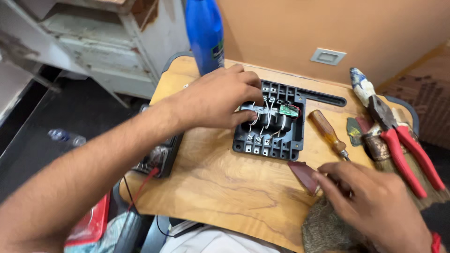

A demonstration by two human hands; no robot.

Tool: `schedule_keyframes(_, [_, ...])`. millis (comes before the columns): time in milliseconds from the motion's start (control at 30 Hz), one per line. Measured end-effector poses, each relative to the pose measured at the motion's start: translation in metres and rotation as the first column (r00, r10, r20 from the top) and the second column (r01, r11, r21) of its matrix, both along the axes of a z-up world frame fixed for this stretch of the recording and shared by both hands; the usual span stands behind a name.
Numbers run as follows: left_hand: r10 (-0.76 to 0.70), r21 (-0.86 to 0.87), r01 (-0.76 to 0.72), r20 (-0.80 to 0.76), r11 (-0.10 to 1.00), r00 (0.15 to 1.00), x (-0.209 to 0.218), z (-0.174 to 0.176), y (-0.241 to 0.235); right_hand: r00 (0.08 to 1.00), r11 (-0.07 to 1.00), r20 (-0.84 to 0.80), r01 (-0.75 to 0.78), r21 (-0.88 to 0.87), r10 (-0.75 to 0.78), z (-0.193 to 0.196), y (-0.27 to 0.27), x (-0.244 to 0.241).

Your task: The person maintains an electrical component by sanding metal contacts with sandpaper and reassembling the parts into a black housing using a screwdriver while checking connections with a multimeter.

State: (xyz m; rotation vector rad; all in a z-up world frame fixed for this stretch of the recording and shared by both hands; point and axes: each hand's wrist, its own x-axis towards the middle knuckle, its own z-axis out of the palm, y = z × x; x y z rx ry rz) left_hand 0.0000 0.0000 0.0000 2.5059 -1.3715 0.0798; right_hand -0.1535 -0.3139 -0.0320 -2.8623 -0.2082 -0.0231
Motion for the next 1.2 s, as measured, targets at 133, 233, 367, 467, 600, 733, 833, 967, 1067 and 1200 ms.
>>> schedule_keyframes(133, [0.222, -0.175, -0.217, 0.013, 0.96, 0.975, -0.055, -0.012, 0.008, 0.978, 0.978, -0.014, -0.209, -0.03, 0.208, 0.0, -0.007, 0.027])
schedule_keyframes(233, [0.396, -0.28, -0.383, -0.01, 0.881, 0.918, -0.105, -0.027, -0.006, 0.964, 0.955, -0.217, -0.2, -0.221, 0.151, -0.007, -0.006, 0.036])
schedule_keyframes(367, [0.52, -0.347, -0.477, 0.038, 0.808, 0.853, -0.134, -0.046, -0.034, 0.963, 0.908, -0.23, -0.221, -0.355, 0.144, -0.016, -0.004, 0.03])
schedule_keyframes(467, [0.546, -0.369, -0.498, 0.03, 0.784, 0.837, -0.132, -0.06, -0.046, 0.977, 0.924, -0.179, -0.173, -0.341, 0.117, -0.019, 0.002, 0.027])
schedule_keyframes(600, [0.564, -0.297, -0.53, 0.036, 0.794, 0.825, -0.12, -0.071, -0.052, 0.99, 0.963, -0.06, -0.135, -0.232, 0.125, -0.018, 0.004, 0.028])
schedule_keyframes(733, [0.523, -0.335, -0.479, 0.05, 0.811, 0.851, -0.12, -0.065, -0.043, 0.993, 0.993, 0.017, -0.116, -0.021, 0.116, -0.019, 0.002, 0.031])
schedule_keyframes(833, [0.494, -0.334, -0.454, 0.041, 0.826, 0.868, -0.123, -0.053, -0.029, 0.994, 0.994, 0.011, -0.106, 0.01, 0.106, -0.018, 0.0, 0.028])
schedule_keyframes(967, [0.498, -0.344, -0.469, -0.005, 0.813, 0.867, -0.091, -0.038, 0.049, 0.997, 0.996, 0.003, -0.083, -0.029, 0.083, -0.009, 0.009, 0.032])
schedule_keyframes(1067, [0.557, -0.277, -0.584, -0.176, 0.763, 0.812, -0.041, -0.029, 0.11, 0.989, 0.991, 0.062, -0.135, -0.026, 0.136, -0.005, 0.019, 0.035])
schedule_keyframes(1200, [0.503, -0.163, -0.513, -0.104, 0.843, 0.858, 0.005, -0.043, 0.144, 0.978, 0.978, 0.045, -0.206, 0.003, 0.206, -0.009, 0.026, 0.039])
